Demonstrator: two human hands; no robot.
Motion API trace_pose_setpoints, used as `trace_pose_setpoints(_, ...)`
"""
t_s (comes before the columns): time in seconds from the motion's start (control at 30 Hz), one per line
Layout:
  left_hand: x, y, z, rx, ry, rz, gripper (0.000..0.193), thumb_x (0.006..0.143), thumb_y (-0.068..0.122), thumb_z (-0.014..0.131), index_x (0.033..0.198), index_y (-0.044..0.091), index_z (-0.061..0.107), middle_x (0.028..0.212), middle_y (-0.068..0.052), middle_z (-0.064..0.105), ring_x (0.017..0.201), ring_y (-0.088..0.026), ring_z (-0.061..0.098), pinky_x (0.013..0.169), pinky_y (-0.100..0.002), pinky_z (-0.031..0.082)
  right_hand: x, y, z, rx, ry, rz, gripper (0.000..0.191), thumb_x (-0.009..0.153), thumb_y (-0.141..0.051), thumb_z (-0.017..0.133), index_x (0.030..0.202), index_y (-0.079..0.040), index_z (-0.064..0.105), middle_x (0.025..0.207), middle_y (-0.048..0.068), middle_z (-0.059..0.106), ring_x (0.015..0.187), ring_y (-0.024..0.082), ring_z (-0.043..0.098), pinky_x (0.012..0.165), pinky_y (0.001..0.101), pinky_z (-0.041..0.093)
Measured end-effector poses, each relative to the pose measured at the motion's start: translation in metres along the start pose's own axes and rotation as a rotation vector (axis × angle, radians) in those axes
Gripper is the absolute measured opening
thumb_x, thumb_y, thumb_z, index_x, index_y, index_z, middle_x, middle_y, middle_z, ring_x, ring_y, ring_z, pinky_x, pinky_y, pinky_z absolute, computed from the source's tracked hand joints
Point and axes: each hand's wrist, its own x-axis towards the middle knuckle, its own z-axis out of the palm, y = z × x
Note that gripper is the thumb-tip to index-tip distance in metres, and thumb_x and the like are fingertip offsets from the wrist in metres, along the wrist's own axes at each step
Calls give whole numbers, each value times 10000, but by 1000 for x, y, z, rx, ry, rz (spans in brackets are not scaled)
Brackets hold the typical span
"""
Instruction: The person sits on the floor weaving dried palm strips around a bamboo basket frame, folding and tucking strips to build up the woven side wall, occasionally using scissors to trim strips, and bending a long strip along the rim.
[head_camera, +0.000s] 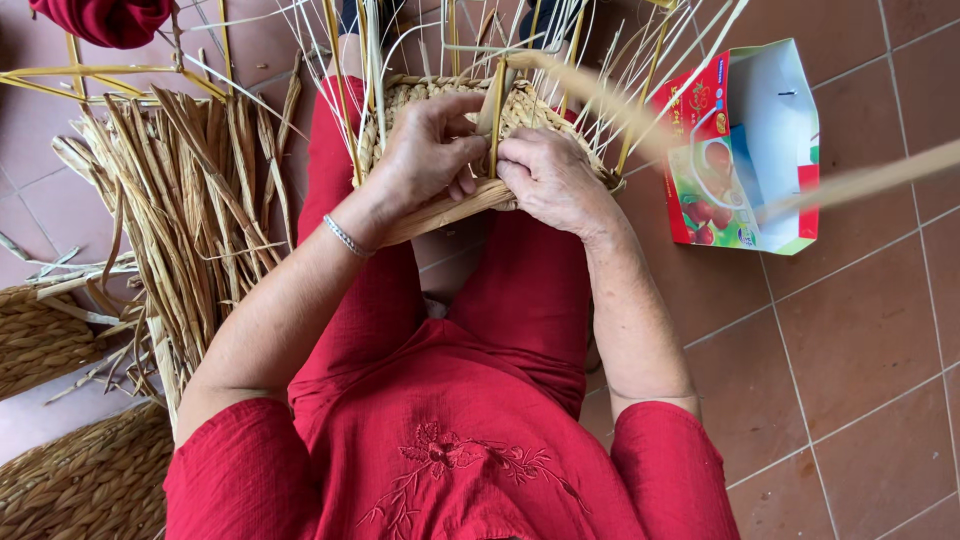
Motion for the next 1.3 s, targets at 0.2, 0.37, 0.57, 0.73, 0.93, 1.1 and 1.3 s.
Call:
trace_pose_setpoints(0.2, -40, -15, 12, 688, 370, 525, 298, 917, 1, 722, 1210, 16, 665, 962, -165, 773, 826, -307, 757, 719, -408, 610, -6, -27, 0, 200, 337, 273, 285, 895, -32, 763, 1154, -33, 642, 986, 90, 721, 706, 156, 658, 627, 306, 546)
trace_pose_setpoints(0.37, -45, -16, 11, 539, 328, 262, 181, 886, 1, 710, 1051, 45, 648, 824, -151, 740, 679, -200, 673, 613, -340, 549, 2, -19, 7, -6, 443, -6, 476, 984, 61, 679, 1436, 6, 539, 1095, 131, 674, 974, 167, 683, 758, 270, 593)
trace_pose_setpoints(0.57, -50, -1, -1, -424, -11, 137, 331, 888, 20, 709, 1131, 77, 491, 964, -78, 776, 668, -84, 624, 566, -255, 523, -7, -8, 9, -85, 318, 25, 150, 951, 17, 724, 1088, -33, 684, 1020, 75, 685, 927, 212, 693, 821, 357, 600)
trace_pose_setpoints(0.73, -63, 11, -9, -184, 11, 41, 566, 892, 101, 808, 1343, 80, 466, 889, -78, 708, 768, -91, 651, 663, -285, 541, -14, -13, 9, 187, 252, 137, 179, 923, -37, 767, 1080, 6, 691, 1018, 117, 634, 874, 159, 729, 796, 310, 622)
trace_pose_setpoints(0.93, -56, -7, 0, 460, 159, 278, 206, 1052, 246, 703, 1096, 50, 657, 737, -35, 655, 615, -93, 587, 564, -291, 463, -6, -21, 21, -139, 209, 251, 174, 828, -161, 888, 892, -64, 758, 743, 116, 616, 796, 256, 604, 698, 425, 511)
trace_pose_setpoints(1.1, -80, -20, -24, -254, -29, -77, 233, 1059, 266, 620, 971, 51, 600, 852, -1, 723, 621, -63, 441, 518, -248, 329, -3, -21, 29, -64, 354, 112, 215, 890, -203, 876, 961, -73, 721, 846, 12, 702, 896, 226, 605, 857, 396, 480)
trace_pose_setpoints(1.3, -88, -9, -38, -101, -214, 108, 247, 1111, 217, 573, 953, 35, 628, 868, 12, 680, 839, -36, 627, 771, -191, 510, -5, -21, 39, -159, 358, 152, 188, 898, -194, 877, 985, -86, 749, 746, 43, 659, 785, 209, 559, 810, 396, 449)
